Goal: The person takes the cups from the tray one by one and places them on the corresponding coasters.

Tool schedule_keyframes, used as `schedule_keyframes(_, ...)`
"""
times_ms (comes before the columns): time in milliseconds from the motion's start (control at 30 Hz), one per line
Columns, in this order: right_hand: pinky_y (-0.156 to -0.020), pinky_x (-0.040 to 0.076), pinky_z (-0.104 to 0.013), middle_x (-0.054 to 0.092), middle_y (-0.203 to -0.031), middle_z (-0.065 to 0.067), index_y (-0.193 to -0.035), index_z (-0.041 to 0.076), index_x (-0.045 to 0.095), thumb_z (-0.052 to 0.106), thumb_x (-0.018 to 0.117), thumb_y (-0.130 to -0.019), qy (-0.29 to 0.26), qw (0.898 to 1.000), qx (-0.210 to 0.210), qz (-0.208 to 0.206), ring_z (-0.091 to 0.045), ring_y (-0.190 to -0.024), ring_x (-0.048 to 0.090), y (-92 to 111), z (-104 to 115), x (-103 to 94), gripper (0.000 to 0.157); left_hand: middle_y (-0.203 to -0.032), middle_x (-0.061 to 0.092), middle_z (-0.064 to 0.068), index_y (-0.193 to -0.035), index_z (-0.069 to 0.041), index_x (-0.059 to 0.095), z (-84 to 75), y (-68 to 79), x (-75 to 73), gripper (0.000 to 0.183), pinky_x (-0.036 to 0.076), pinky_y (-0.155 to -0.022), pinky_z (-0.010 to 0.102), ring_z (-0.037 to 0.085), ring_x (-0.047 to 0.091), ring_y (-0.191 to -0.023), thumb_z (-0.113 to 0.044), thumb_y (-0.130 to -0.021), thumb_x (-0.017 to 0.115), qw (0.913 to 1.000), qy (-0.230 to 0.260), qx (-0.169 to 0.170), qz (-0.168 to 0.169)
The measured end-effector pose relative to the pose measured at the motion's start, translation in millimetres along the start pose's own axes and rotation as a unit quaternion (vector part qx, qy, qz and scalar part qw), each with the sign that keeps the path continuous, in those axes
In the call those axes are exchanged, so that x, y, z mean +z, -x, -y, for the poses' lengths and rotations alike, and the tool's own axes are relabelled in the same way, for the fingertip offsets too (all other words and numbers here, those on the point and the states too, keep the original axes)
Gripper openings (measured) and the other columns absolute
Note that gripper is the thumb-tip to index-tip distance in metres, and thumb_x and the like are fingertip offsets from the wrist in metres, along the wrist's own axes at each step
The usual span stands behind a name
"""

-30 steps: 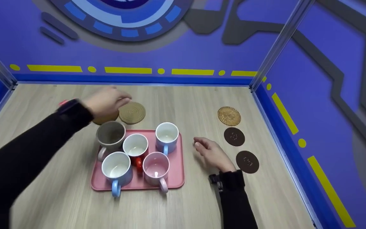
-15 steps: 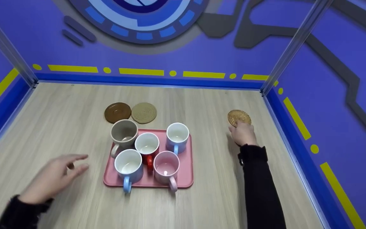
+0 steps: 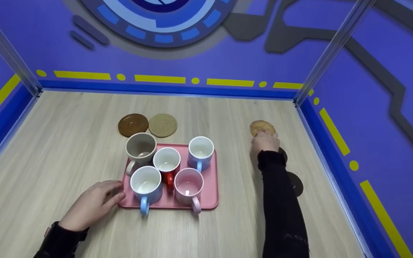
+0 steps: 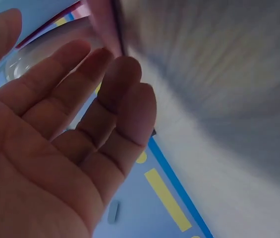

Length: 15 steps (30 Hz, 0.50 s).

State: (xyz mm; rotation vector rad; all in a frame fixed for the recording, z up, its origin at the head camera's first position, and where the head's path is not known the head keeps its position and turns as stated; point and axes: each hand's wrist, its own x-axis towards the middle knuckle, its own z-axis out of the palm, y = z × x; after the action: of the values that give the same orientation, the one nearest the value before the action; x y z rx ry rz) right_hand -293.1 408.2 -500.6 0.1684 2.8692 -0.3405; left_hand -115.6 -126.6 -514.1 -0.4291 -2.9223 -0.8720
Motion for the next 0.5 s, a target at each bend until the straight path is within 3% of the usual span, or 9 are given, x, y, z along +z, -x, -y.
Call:
schedule_keyframes(133,-0.118,0.036,-0.072,0.051,-0.158,-0.029,-0.151,0.001,0.056,0.022,0.047,-0.111,-0.024,0.997,-0.07,-0.014,-0.065,-0.139,0.042,-9,34,5.2,0.046,-0.116,0.079,0.014,-0.108,-0.003,0.079,2.5,0.8,2.6,0.023,0.059,-0.098,0.051,0.034,0.074,-0.107,-0.023,-0.096,0.08,0.9998,-0.009,0.006,-0.016)
schedule_keyframes(267,-0.124,0.031,-0.069,0.063,-0.148,-0.026,-0.141,0.0,0.065,0.012,0.052,-0.109,-0.051,0.983,-0.173,-0.026,-0.055,-0.141,0.053,-18,71,14.9,0.037,-0.118,0.079,0.014,-0.106,-0.003,0.08,3.6,1.2,4.0,0.021,0.059,-0.098,0.051,0.035,0.074,-0.107,-0.022,-0.095,0.08,0.9997,-0.007,0.011,-0.02)
schedule_keyframes(400,-0.12,0.041,-0.064,0.071,-0.136,-0.025,-0.137,-0.001,0.068,0.007,0.055,-0.107,-0.088,0.964,-0.252,0.002,-0.049,-0.135,0.061,-24,102,21.0,0.034,-0.119,0.08,0.014,-0.109,-0.003,0.08,4.9,0.2,5.0,0.023,0.059,-0.098,0.05,0.035,0.074,-0.108,-0.021,-0.095,0.081,0.9995,-0.008,0.018,-0.024)
schedule_keyframes(500,-0.12,0.043,-0.06,0.068,-0.141,-0.025,-0.139,-0.002,0.067,0.008,0.056,-0.108,-0.133,0.95,-0.279,0.049,-0.047,-0.138,0.059,-26,118,23.6,0.035,-0.12,0.08,0.014,-0.11,-0.003,0.081,6.9,-0.3,5.5,0.024,0.059,-0.098,0.05,0.034,0.074,-0.108,-0.021,-0.094,0.081,0.9996,-0.007,0.017,-0.022)
